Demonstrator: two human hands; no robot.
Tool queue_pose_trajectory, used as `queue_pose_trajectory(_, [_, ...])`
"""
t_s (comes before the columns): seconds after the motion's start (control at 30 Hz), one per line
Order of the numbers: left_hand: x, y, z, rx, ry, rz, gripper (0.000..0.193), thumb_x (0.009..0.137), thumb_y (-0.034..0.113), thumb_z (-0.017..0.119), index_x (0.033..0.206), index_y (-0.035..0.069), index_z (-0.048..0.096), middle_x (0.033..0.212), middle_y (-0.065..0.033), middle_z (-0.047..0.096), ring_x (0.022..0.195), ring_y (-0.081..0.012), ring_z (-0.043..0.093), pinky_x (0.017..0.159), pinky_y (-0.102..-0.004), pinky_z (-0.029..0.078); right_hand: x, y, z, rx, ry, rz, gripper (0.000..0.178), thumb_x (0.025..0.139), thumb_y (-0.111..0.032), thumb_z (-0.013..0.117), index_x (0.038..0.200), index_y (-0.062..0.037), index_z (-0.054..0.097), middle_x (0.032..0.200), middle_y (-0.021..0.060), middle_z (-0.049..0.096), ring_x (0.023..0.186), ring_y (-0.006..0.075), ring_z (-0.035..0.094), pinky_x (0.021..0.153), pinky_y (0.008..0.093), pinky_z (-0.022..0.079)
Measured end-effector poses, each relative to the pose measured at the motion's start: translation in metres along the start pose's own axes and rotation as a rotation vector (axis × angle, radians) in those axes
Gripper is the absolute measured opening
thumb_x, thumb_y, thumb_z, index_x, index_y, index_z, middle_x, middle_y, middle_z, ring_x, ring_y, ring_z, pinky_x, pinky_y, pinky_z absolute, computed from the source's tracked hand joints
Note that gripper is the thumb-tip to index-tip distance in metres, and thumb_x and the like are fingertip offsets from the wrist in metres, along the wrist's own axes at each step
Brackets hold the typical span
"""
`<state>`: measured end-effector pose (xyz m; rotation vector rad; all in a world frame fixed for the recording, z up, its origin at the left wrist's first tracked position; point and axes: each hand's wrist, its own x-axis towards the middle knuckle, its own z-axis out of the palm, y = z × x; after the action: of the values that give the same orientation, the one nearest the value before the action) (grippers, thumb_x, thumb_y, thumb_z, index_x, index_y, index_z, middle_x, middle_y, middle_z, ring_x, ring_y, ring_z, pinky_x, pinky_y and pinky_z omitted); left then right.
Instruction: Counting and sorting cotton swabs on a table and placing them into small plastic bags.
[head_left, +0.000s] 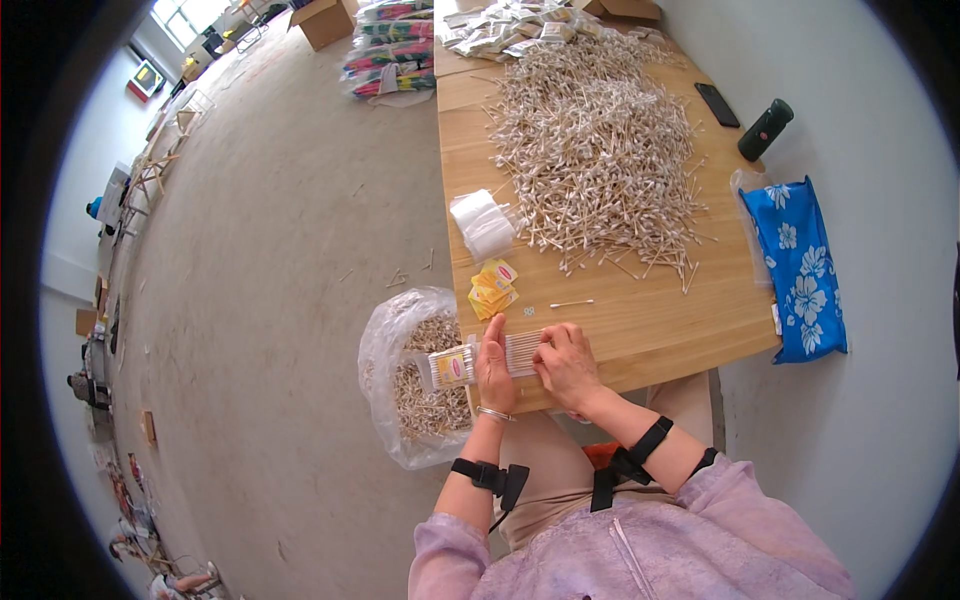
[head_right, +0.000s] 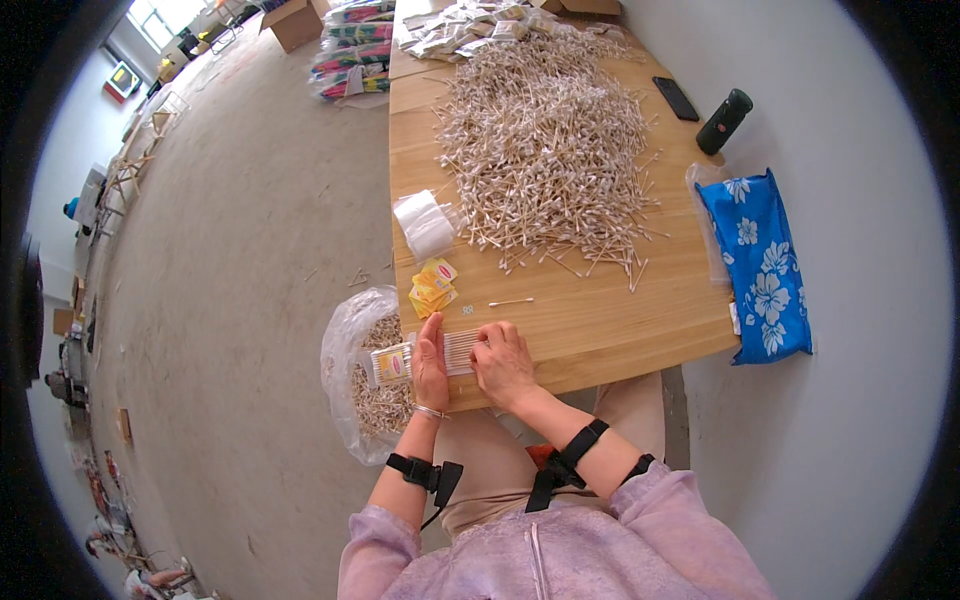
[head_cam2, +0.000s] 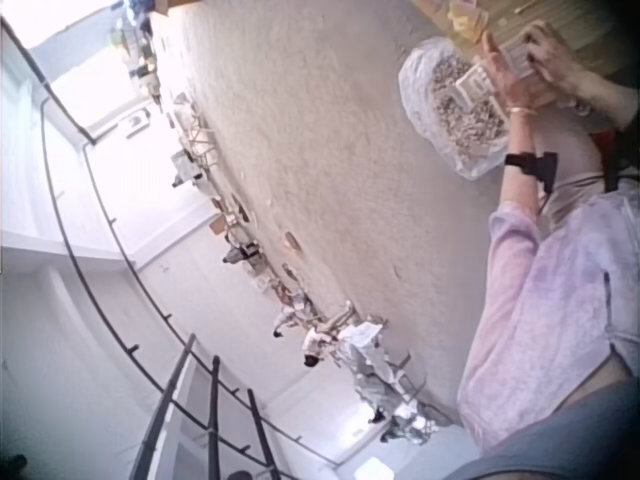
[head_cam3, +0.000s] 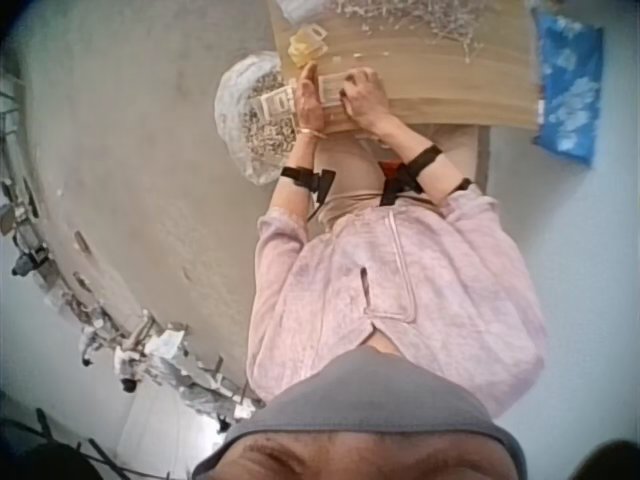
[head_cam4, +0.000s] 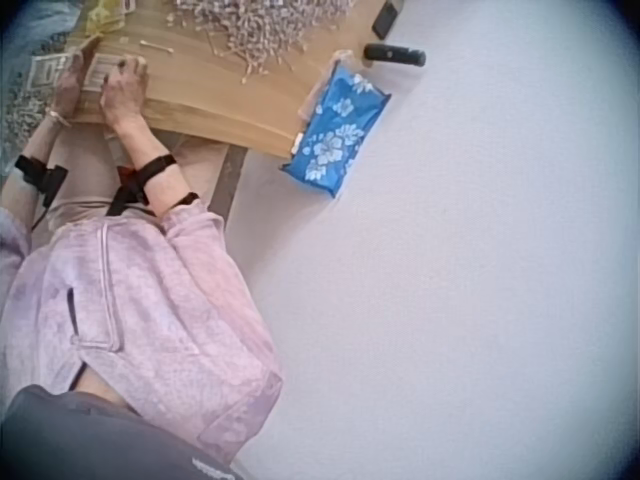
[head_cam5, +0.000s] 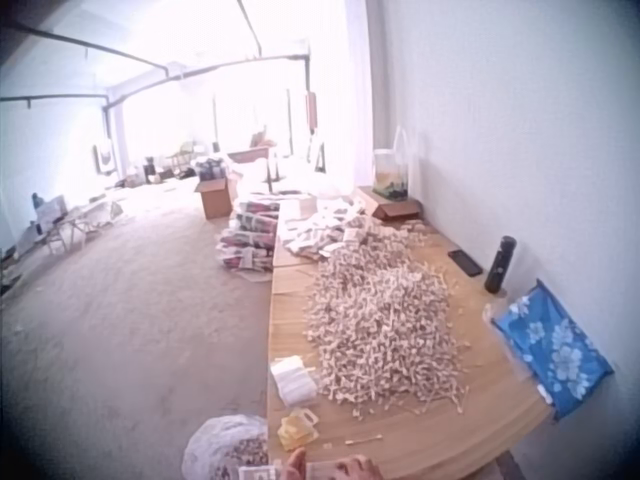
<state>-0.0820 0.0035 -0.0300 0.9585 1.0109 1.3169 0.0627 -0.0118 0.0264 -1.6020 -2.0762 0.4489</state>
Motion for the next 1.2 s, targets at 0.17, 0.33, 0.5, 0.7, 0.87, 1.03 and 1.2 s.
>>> queue_pose_trajectory(0.17, [0.001,-0.002,0.000,-0.015,0.004,0.003,0.060,0.101,0.042,0.030,0.138,-0.006,0.034,0.142,-0.0148,0.038,0.135,-0.0212,0.032,0.113,-0.0323,0.022,0.006,-0.003,-0.004,-0.036,-0.058,0.013,0.009,0.070,-0.011,0.068,0.076,-0.0087,0.063,0.101,0.0076,0.051,0.102,0.0272,0.046,0.085,0.0403,0.040])
queue_pose_trajectory(0.33, [0.001,-0.004,0.001,-0.022,0.012,0.014,0.062,0.100,0.043,0.030,0.137,-0.007,0.034,0.141,-0.0162,0.038,0.134,-0.0219,0.032,0.113,-0.0321,0.023,0.007,0.002,-0.006,-0.066,-0.095,-0.046,0.009,0.071,-0.011,0.067,0.078,-0.0092,0.061,0.097,0.0082,0.054,0.099,0.0286,0.048,0.085,0.0398,0.041])
queue_pose_trajectory(0.5, [0.002,-0.005,0.000,0.045,0.021,0.032,0.064,0.100,0.044,0.031,0.136,-0.008,0.036,0.139,-0.0169,0.040,0.132,-0.0226,0.036,0.112,-0.0329,0.026,0.004,0.014,-0.009,0.091,-0.040,-0.037,0.010,0.074,-0.006,0.064,0.083,-0.0074,0.059,0.088,0.0084,0.056,0.091,0.0288,0.050,0.082,0.0386,0.041])
queue_pose_trajectory(0.7, [0.001,-0.005,0.007,0.076,0.077,0.062,0.056,0.101,0.039,0.035,0.134,-0.006,0.042,0.137,-0.0148,0.046,0.127,-0.0221,0.042,0.106,-0.0304,0.032,0.019,0.014,-0.025,0.307,0.022,-0.025,0.011,0.077,-0.005,0.064,0.087,-0.0064,0.063,0.081,0.0098,0.059,0.082,0.0295,0.054,0.076,0.0382,0.044])
queue_pose_trajectory(0.87, [0.002,-0.029,-0.003,-0.244,0.071,0.013,0.053,0.101,0.035,0.035,0.134,-0.005,0.041,0.135,-0.0146,0.048,0.127,-0.0220,0.043,0.106,-0.0310,0.033,0.045,-0.059,-0.053,0.484,-0.245,-0.095,0.015,0.076,-0.006,0.068,0.090,-0.0056,0.066,0.080,0.0098,0.060,0.080,0.0267,0.057,0.075,0.0361,0.045])
queue_pose_trajectory(1.03, [0.003,-0.031,-0.009,-0.425,0.005,-0.062,0.053,0.101,0.035,0.035,0.136,-0.006,0.039,0.136,-0.0152,0.046,0.128,-0.0212,0.042,0.107,-0.0309,0.032,0.056,-0.122,-0.016,0.270,-0.209,-0.390,0.011,0.079,-0.012,0.063,0.090,-0.0112,0.066,0.088,0.0065,0.060,0.082,0.0295,0.061,0.084,0.0367,0.048])
queue_pose_trajectory(1.2, [-0.005,-0.012,-0.014,-0.024,-0.014,-0.102,0.053,0.101,0.035,0.036,0.136,-0.006,0.039,0.136,-0.0150,0.046,0.128,-0.0205,0.042,0.107,-0.0303,0.032,0.061,-0.095,-0.029,0.456,-0.104,-0.226,0.016,0.077,-0.009,0.063,0.093,-0.0079,0.066,0.095,0.0112,0.060,0.092,0.0325,0.060,0.091,0.0367,0.045])
